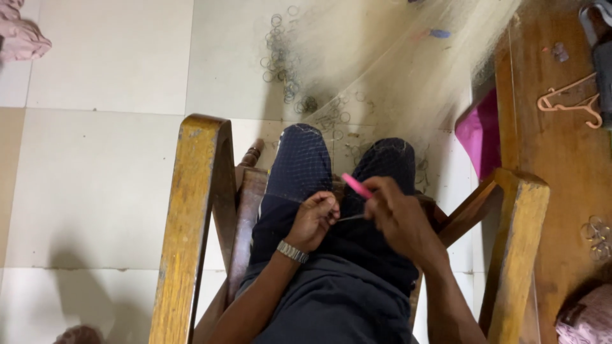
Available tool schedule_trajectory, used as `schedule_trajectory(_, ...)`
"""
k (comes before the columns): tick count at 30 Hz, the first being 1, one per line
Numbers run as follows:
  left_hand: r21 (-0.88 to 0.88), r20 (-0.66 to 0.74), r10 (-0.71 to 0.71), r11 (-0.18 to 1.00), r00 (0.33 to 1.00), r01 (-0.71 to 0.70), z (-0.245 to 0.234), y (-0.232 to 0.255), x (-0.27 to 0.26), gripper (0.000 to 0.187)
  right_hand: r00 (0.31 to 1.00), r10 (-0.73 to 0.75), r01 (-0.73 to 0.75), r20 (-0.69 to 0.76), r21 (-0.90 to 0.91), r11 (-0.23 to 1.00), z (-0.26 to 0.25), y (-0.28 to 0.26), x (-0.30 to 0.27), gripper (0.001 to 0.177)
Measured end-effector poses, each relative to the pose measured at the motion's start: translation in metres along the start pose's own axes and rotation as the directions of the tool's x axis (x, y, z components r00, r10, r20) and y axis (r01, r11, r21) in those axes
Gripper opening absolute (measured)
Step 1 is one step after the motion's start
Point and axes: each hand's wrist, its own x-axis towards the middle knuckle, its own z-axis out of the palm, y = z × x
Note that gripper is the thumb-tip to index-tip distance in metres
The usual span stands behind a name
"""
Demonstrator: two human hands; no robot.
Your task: Repairing a fishing net by tying knots with a shuttle tool.
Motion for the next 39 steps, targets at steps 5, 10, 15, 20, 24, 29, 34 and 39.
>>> schedule_trajectory(5,0.020,-0.024,-0.002,1.000,1.000,0.002,0.005,0.004,0.000,0.007,0.981,-0.170,0.079,-0.089,-0.623,0.779,-0.001,0.058,0.003,0.017)
schedule_trajectory(10,0.028,-0.053,0.008,1.000,0.999,-0.007,0.005,0.004,-0.004,0.009,0.944,-0.324,0.170,-0.053,-0.766,0.620,0.016,0.090,0.006,0.014)
schedule_trajectory(15,0.067,-0.093,0.013,0.998,0.996,-0.007,0.004,0.006,-0.001,0.009,0.919,-0.393,0.267,0.025,-0.772,0.576,0.018,0.101,0.023,0.016)
schedule_trajectory(20,0.010,-0.134,-0.022,1.000,0.991,0.023,0.003,0.010,-0.008,0.010,0.857,-0.439,0.507,0.269,-0.592,0.627,0.006,0.094,0.044,0.014)
schedule_trajectory(24,-0.040,-0.148,-0.060,0.998,0.987,0.055,-0.001,0.007,-0.013,0.011,0.878,-0.399,0.471,0.264,-0.324,0.821,0.014,0.098,0.058,0.009)
schedule_trajectory(29,-0.046,-0.102,-0.058,0.998,0.993,0.053,-0.012,0.003,-0.013,0.017,0.882,-0.436,0.430,0.180,0.070,0.900,0.045,0.089,0.062,0.020)
schedule_trajectory(34,-0.061,-0.114,-0.038,0.998,0.993,0.031,-0.011,0.003,-0.012,0.013,0.821,-0.558,0.570,0.122,-0.240,0.786,0.046,0.093,0.051,0.015)
schedule_trajectory(39,-0.159,-0.028,0.035,0.987,0.999,-0.039,-0.003,0.013,-0.013,0.010,0.757,-0.636,0.649,0.149,-0.061,0.758,0.050,0.031,0.004,0.021)
